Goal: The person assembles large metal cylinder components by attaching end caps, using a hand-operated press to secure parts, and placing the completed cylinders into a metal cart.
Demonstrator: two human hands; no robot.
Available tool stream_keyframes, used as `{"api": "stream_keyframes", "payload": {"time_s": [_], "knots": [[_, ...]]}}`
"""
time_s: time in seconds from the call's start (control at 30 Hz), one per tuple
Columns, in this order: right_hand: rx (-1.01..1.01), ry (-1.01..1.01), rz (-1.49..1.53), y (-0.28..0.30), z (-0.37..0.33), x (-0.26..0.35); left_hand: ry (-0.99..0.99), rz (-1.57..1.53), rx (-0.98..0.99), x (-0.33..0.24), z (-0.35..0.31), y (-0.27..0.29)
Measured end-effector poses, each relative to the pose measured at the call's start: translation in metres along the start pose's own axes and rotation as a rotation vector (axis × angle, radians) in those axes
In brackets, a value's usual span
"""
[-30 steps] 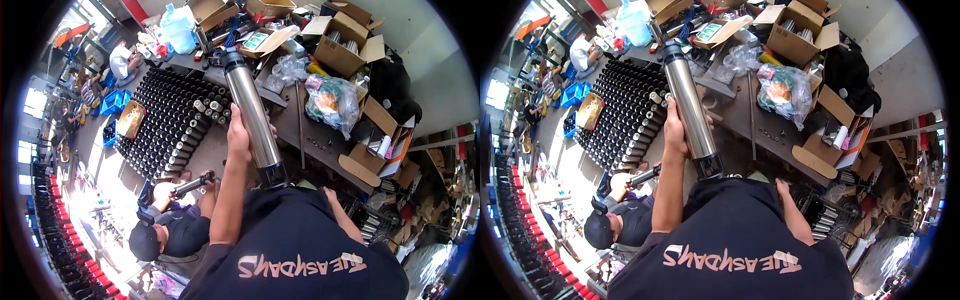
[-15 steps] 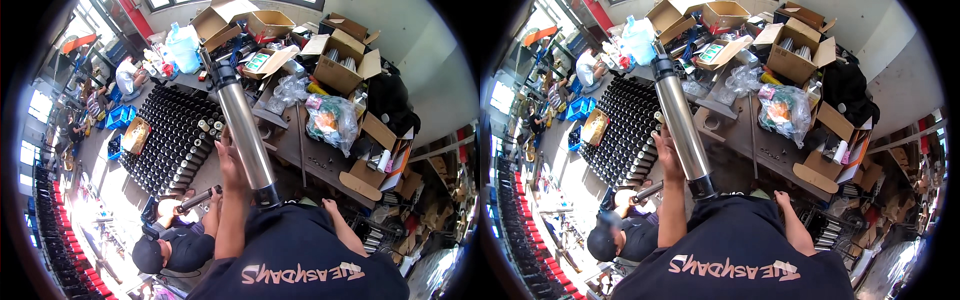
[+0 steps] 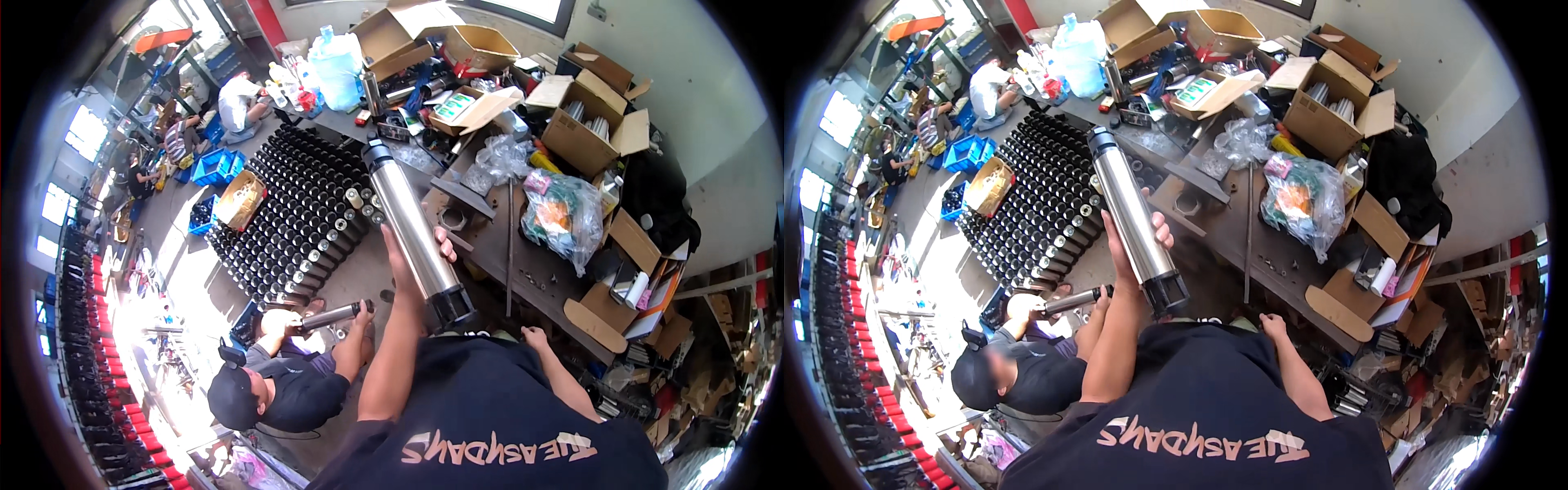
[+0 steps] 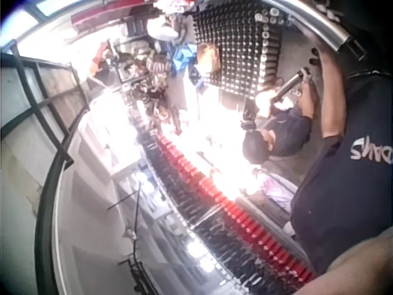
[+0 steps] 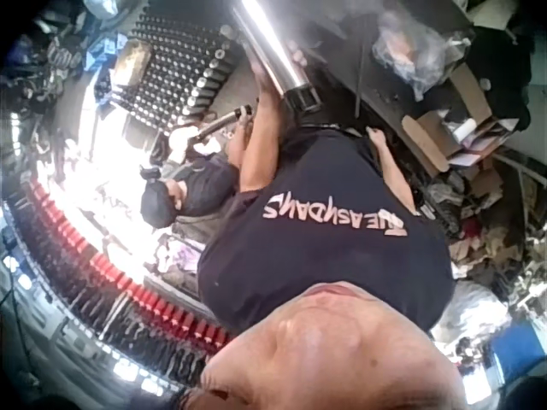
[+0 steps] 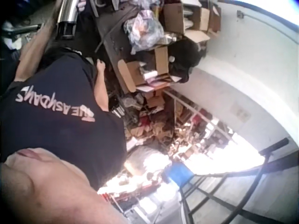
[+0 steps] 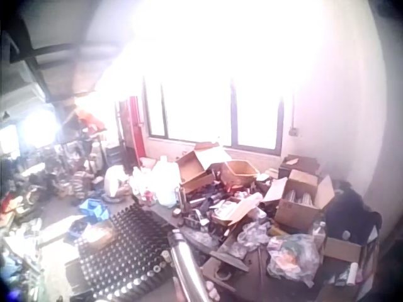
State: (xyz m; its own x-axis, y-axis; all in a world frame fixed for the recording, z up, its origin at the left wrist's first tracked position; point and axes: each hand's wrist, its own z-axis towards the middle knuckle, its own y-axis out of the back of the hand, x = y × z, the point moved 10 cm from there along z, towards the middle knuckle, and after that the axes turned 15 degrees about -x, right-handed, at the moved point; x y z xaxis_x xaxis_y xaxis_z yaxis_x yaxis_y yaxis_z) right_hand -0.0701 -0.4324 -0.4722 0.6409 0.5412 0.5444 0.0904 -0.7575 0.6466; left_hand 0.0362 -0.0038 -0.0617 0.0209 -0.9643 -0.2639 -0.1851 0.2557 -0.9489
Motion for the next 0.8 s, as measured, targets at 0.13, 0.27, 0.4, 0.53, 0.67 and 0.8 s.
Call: {"api": "stream_keyframes", "payload": {"time_s": [0.13,0.27,0.4,0.53,0.67,0.8], "knots": [[0.112,-0.088,0.153,-0.033,0.009,0.01,-0.015,0.179,-0.113,-0.014,-0.005,-0.008],[0.256,-0.228,0.33,-0.045,-0.002,0.037,0.061,0.372,-0.333,-0.021,-0.013,0.001],[0.218,-0.079,0.223,-0.044,-0.015,0.106,0.113,0.344,-0.339,-0.015,-0.013,-0.003],[0.313,-0.139,0.289,-0.056,-0.003,0.13,0.205,0.201,-0.197,-0.002,-0.005,-0.012],[0.228,-0.121,0.303,-0.047,-0.003,0.146,0.241,0.108,-0.219,0.008,-0.005,-0.019],[0.253,-0.437,0.576,-0.056,0.003,0.133,0.266,0.083,-0.239,0.017,-0.001,-0.016]]}}
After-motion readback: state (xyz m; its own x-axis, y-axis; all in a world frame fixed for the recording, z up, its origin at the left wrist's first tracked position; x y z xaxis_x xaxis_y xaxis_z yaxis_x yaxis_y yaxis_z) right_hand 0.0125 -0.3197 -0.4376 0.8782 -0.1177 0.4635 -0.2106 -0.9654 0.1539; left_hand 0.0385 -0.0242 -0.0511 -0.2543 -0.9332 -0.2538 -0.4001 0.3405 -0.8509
